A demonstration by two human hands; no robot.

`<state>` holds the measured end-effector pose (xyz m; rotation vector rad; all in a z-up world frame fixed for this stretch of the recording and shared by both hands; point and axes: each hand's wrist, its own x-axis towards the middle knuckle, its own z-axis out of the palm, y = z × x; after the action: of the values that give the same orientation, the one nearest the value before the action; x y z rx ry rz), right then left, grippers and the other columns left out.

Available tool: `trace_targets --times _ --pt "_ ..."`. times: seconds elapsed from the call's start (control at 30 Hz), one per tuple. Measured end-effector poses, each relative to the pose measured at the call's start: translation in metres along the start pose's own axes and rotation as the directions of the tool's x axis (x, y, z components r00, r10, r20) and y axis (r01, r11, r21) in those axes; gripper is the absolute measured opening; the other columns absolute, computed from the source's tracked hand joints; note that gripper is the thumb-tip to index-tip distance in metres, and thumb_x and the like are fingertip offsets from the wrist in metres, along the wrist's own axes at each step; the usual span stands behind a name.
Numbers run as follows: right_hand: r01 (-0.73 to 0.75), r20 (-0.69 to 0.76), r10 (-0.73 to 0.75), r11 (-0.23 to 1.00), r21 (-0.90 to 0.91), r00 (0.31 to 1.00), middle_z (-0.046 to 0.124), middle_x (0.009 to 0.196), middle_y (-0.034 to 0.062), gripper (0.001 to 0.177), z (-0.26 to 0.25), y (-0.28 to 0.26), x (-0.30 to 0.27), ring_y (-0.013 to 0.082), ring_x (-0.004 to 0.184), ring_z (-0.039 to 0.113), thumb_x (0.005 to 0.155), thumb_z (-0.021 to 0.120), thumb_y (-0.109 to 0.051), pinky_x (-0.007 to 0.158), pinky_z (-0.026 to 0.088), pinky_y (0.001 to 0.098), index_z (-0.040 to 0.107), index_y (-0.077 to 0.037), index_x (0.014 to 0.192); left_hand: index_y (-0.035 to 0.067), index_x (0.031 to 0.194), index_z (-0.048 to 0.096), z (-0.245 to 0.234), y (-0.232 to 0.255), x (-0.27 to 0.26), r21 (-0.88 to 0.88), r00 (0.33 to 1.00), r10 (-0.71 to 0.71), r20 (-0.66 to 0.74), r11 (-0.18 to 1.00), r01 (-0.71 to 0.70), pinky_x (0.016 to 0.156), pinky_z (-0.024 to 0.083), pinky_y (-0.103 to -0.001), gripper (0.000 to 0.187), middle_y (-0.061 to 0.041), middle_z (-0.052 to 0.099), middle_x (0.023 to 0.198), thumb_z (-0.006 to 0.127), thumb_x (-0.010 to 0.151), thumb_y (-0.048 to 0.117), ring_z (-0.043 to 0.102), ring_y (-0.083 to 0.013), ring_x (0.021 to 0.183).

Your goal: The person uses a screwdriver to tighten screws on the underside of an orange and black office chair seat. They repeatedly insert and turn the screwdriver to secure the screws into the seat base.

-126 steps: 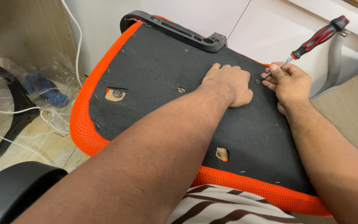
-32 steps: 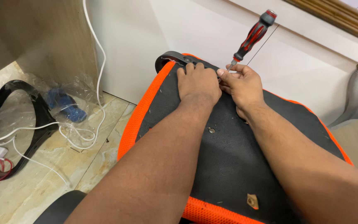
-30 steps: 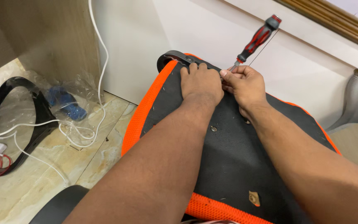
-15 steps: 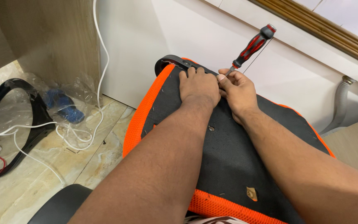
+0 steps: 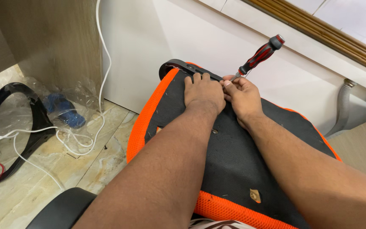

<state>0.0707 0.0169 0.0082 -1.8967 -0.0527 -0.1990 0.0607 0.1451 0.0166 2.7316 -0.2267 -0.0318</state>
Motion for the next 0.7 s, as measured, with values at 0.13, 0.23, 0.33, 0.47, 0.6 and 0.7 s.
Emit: trace_targets --times 0.13,0.23,0.33,0.47,0.6,0.7 --pt "0.004 -0.024 -0.005 1.000 -0.020 1.000 0.069 0.105 0.0107 0.023 -0.001 0.003 -0.004 0.0163 0.096 0.069 0.101 0.059 -0.010 0.089 0.061 0.0288 0.063 0.001 0.120 0.023 0.124 0.070 0.002 0.001 0.001 0.004 1.000 -0.006 -0.025 1.000 0.006 0.115 0.029 -0.046 0.031 -0.003 0.054 0.141 0.061 0.098 0.038 0.041 -0.0212 0.137" --pt "0.014 -0.007 -0.014 0.995 0.098 1.000 0.069 0.108 0.0090 0.024 -0.005 0.007 -0.004 0.0159 0.100 0.070 0.101 0.056 -0.009 0.093 0.062 0.0300 0.059 0.001 0.123 0.022 0.126 0.069 0.003 -0.001 0.001 0.003 0.999 -0.005 -0.039 1.000 0.005 0.114 0.030 -0.046 0.033 -0.003 0.053 0.140 0.062 0.097 0.038 0.041 -0.0217 0.136" --pt "-0.013 -0.025 0.019 0.980 0.199 1.000 0.066 0.109 0.0081 0.025 -0.021 0.017 -0.007 0.0168 0.102 0.068 0.102 0.054 -0.010 0.095 0.062 0.0338 0.056 -0.001 0.126 0.023 0.125 0.068 0.008 0.000 0.002 0.019 0.999 0.002 -0.047 1.000 -0.001 0.114 0.029 -0.047 0.034 -0.004 0.052 0.141 0.062 0.097 0.039 0.040 -0.0227 0.136" --pt "-0.050 -0.002 0.052 0.966 0.254 0.999 0.066 0.111 0.0081 0.024 -0.053 0.027 -0.013 0.0178 0.105 0.068 0.103 0.055 -0.009 0.099 0.059 0.0355 0.057 -0.001 0.125 0.022 0.124 0.071 0.009 0.006 0.006 0.041 0.999 -0.007 -0.035 0.999 0.008 0.114 0.029 -0.047 0.032 -0.004 0.053 0.143 0.063 0.095 0.035 0.040 -0.0228 0.138" --pt "-0.029 -0.023 0.035 0.972 0.232 0.999 0.067 0.112 0.0084 0.019 -0.084 0.046 -0.018 0.0178 0.107 0.068 0.103 0.055 -0.008 0.099 0.058 0.0347 0.057 -0.003 0.121 0.022 0.123 0.071 0.018 0.011 0.016 -0.003 0.991 -0.040 -0.129 0.999 0.039 0.115 0.028 -0.048 0.030 -0.003 0.054 0.142 0.063 0.096 0.031 0.041 -0.0239 0.139" --pt "-0.020 -0.042 0.024 0.994 0.103 0.999 0.067 0.114 0.0094 0.016 -0.108 0.056 -0.020 0.0174 0.107 0.068 0.103 0.056 -0.007 0.099 0.057 0.0331 0.057 -0.002 0.119 0.023 0.123 0.071 0.023 0.016 0.025 0.017 0.991 -0.064 -0.114 0.998 0.067 0.115 0.028 -0.049 0.028 -0.003 0.055 0.141 0.063 0.097 0.031 0.041 -0.0248 0.138"
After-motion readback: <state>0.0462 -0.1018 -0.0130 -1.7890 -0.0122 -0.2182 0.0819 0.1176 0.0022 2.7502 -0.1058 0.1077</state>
